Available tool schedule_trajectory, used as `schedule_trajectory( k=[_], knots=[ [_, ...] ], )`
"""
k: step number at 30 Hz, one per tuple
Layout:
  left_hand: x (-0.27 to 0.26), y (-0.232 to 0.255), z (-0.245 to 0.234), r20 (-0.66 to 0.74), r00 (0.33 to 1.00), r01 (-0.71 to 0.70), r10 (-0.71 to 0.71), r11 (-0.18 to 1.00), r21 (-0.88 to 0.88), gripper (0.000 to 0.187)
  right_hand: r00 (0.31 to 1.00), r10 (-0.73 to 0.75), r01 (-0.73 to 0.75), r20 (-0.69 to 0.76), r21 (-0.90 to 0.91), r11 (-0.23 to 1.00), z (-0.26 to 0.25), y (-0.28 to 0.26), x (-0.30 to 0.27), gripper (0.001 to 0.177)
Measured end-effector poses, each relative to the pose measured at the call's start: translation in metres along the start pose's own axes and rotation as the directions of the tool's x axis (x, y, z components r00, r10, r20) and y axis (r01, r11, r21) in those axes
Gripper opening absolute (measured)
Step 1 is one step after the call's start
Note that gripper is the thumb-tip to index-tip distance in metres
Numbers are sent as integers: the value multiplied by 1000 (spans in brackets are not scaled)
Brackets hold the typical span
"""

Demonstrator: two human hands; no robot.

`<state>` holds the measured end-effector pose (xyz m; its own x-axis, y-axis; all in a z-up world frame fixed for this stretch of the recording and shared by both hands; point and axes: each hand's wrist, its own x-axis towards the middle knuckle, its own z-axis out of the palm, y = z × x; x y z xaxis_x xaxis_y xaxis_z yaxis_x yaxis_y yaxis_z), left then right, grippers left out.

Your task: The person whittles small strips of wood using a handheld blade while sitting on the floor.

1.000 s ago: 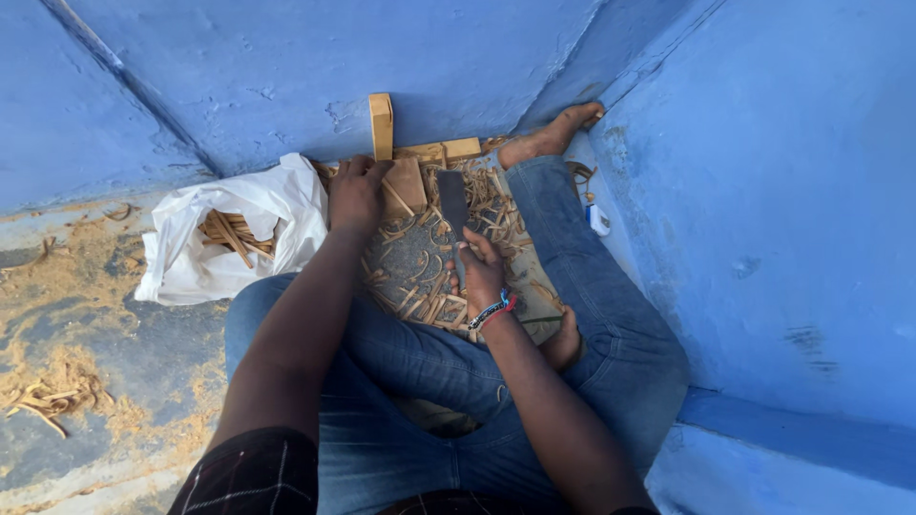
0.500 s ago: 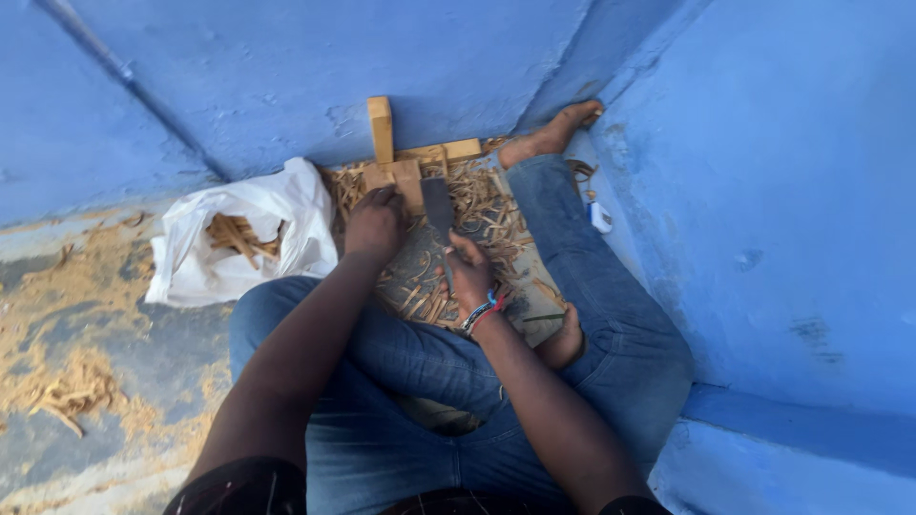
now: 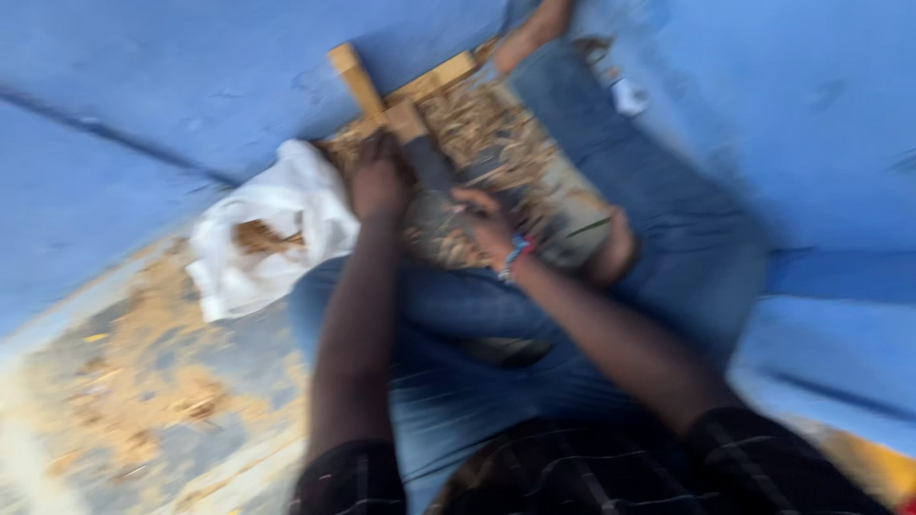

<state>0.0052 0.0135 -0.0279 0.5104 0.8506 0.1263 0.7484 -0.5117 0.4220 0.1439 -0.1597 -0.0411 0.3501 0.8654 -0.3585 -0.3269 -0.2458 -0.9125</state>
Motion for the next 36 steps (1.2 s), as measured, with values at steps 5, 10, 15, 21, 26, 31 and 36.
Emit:
schedule_trajectory(
  k=[5,10,15,21,26,31,36],
  knots=[
    [4,10,-16,33,999,-12,9,996,91,66,977,210,-211,-26,-141,967,8,-26,-16,40],
    [3,9,-10,-9,1000,-16,18,986,164,55,974,222,-226,-49,-98,969,23,-26,-10,37],
    [12,0,4,-14,1000,-18,20,988,152,59,977,202,-206,-70,-51,977,41,-26,20,35],
    [24,-4,-4,-84,996,-29,38,993,111,57,964,239,-244,-116,-30,969,61,-37,23,32],
    [15,2,-10,-87,995,-30,39,994,104,54,965,255,-257,-55,-22,966,42,-37,-1,34],
    [16,13,-22,-77,996,-40,51,989,139,58,966,249,-253,-72,-60,966,38,-42,0,33],
    [16,17,-35,-47,999,-18,24,993,120,65,954,261,-265,-145,-10,964,61,-37,31,31]
  ],
)
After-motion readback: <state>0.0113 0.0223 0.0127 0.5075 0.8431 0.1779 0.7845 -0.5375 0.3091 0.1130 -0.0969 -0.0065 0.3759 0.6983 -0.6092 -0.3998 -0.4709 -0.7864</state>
